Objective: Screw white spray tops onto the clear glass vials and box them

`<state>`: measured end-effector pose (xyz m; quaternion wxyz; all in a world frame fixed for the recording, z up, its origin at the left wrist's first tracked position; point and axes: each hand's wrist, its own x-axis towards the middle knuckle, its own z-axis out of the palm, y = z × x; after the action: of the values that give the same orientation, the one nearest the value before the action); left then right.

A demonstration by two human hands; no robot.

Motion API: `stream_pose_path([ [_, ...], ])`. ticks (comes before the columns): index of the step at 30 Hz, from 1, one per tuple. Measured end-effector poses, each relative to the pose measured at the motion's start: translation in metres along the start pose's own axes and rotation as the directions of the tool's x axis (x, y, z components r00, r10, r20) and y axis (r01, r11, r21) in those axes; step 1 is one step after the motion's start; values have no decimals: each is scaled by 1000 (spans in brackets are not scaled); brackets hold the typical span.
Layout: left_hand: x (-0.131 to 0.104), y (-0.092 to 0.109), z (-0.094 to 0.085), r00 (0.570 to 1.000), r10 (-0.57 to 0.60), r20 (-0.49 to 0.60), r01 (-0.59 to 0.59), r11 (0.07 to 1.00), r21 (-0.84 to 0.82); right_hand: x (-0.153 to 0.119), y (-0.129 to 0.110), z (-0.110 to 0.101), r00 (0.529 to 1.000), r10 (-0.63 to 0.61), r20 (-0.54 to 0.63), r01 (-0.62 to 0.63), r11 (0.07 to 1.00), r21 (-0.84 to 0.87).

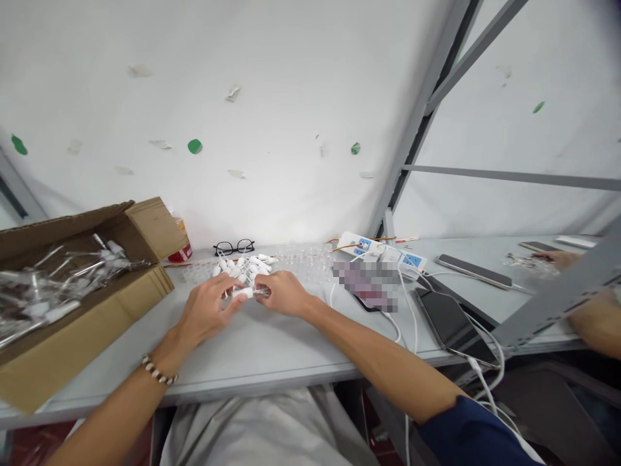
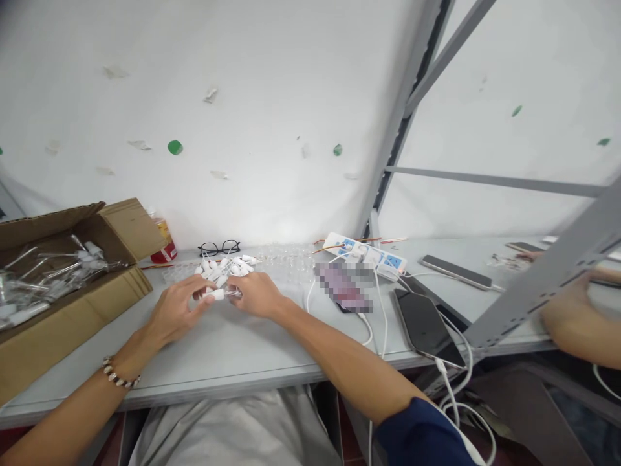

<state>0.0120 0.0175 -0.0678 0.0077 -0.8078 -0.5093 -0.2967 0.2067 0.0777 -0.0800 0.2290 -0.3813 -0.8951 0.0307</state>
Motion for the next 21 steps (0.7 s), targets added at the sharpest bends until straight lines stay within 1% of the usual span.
stream_pose_path([
  [2,0,2,1,1000,-8,-26,7,1000,-26,0,2,-2,1000,24,10,-24,1000,9],
  [6,0,5,2,996,-75,56,76,997,-27,0,3,-2,999,34,22,-35,998,49],
  [8,0,3,2,995,-89,55,89,996,-4,0,2,-2,999,25,30,-27,998,58],
  [11,0,0,2,999,-42,23,43,999,-18,0,1,-1,999,31,19,-32,997,71],
  [14,0,1,5,999,17,34,-16,999,-37,0,2,-1,999,41,9,-42,997,68],
  [17,0,3,7,999,0,53,0,1000,-5,0,1,-3,999,50,12,-51,996,72],
  [19,0,3,6,998,-24,62,22,999,30,0,-1,-3,999,46,9,-47,995,83],
  [21,0,3,3,997,-20,69,17,999,35,0,-2,-3,999,38,-2,-38,995,89],
])
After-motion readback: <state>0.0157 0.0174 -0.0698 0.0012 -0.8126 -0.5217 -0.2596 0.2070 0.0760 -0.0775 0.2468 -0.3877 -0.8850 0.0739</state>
